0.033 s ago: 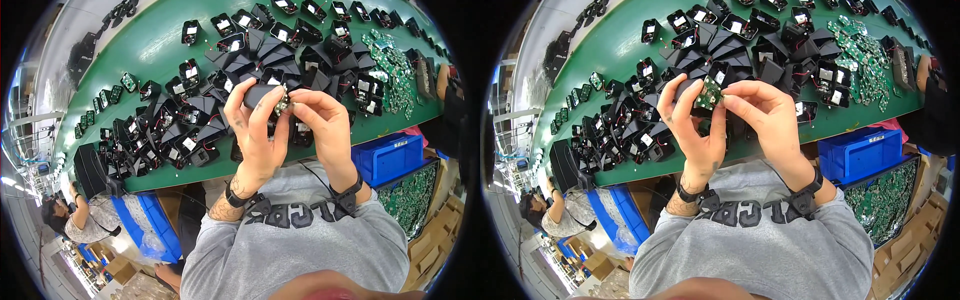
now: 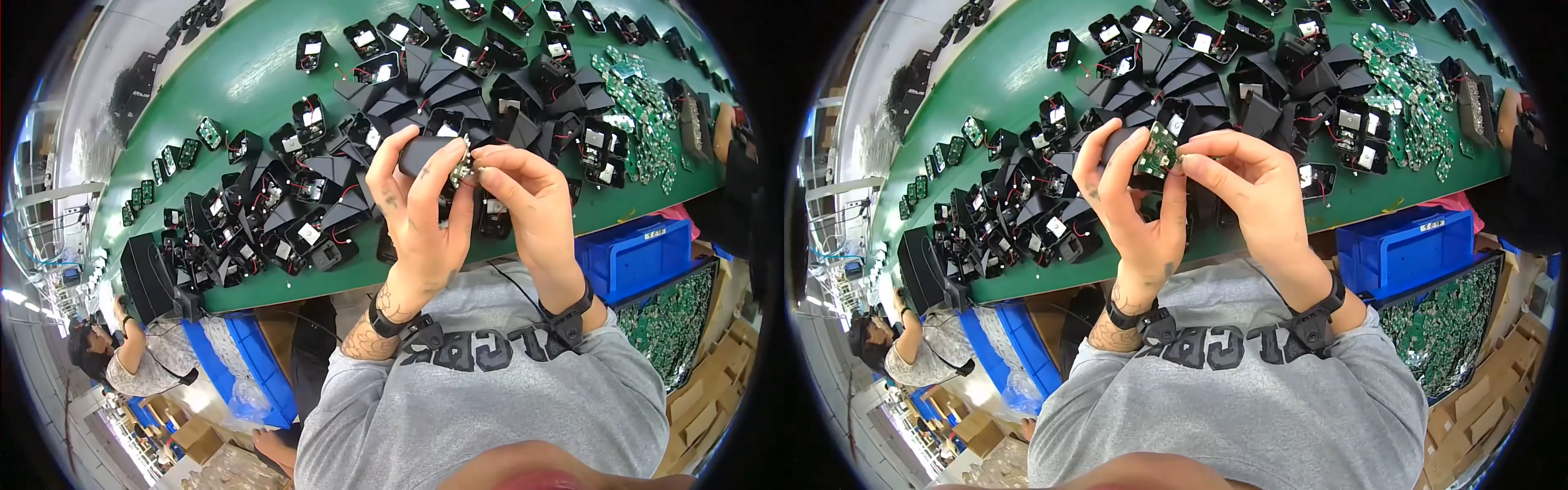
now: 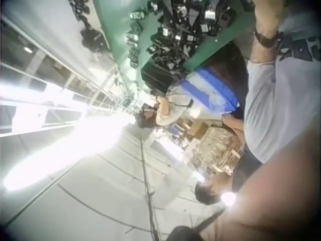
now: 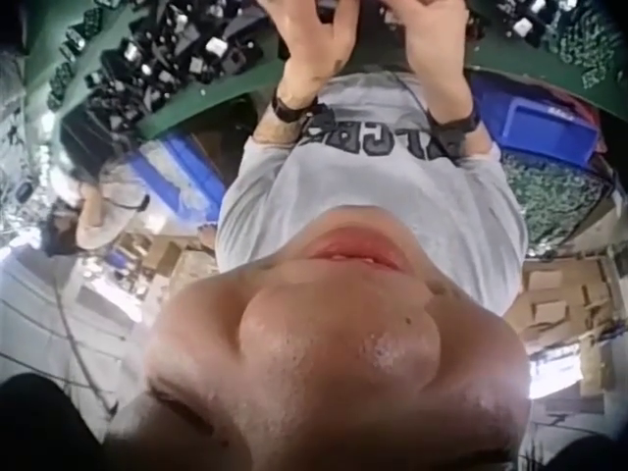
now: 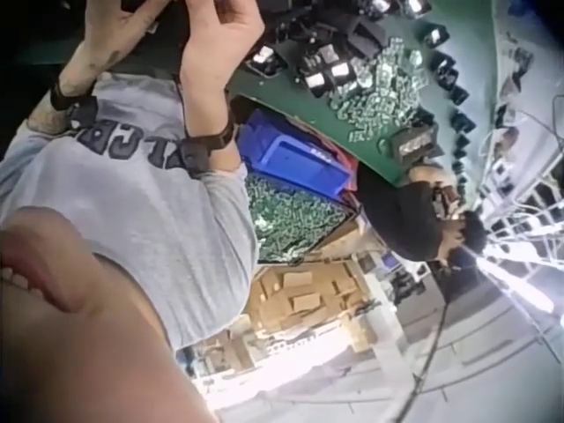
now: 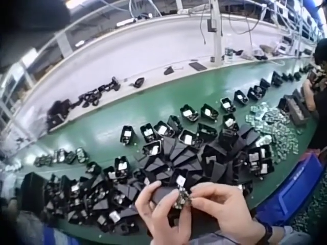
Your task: The person picks up a plastic housing and a circuit board, fits the board into the housing, and presses the components together. They then set the assembled unit back onto the table and repeat the process with another set.
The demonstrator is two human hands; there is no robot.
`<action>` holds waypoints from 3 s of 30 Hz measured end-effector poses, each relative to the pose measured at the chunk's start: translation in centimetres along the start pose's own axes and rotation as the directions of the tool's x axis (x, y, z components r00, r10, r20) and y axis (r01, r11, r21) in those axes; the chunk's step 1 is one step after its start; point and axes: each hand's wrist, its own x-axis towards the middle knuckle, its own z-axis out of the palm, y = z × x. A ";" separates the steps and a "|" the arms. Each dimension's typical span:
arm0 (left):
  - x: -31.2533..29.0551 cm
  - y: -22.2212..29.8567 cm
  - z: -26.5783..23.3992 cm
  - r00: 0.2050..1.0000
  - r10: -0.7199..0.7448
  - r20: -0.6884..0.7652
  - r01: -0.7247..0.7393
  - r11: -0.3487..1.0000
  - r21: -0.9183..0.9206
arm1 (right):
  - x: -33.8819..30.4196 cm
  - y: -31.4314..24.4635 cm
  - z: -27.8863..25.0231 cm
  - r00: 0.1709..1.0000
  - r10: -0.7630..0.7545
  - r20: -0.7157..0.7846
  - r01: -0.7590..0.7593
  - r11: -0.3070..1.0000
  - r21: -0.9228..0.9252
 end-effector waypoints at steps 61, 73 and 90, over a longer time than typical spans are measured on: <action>-0.4 -0.1 -0.6 0.983 0.170 0.071 -0.175 0.981 0.080 | -0.4 0.3 -0.8 0.944 0.307 0.119 -0.328 0.907 0.265; 2.0 0.6 -3.5 0.684 -0.478 0.551 0.683 0.686 -0.252 | 1.0 -0.7 -1.4 0.992 -0.124 0.040 0.130 0.925 -0.356; 1.5 0.5 -2.3 0.850 -0.363 0.382 0.395 0.919 -0.005 | 0.1 -0.4 -2.7 0.990 0.128 0.052 -0.120 0.984 -0.135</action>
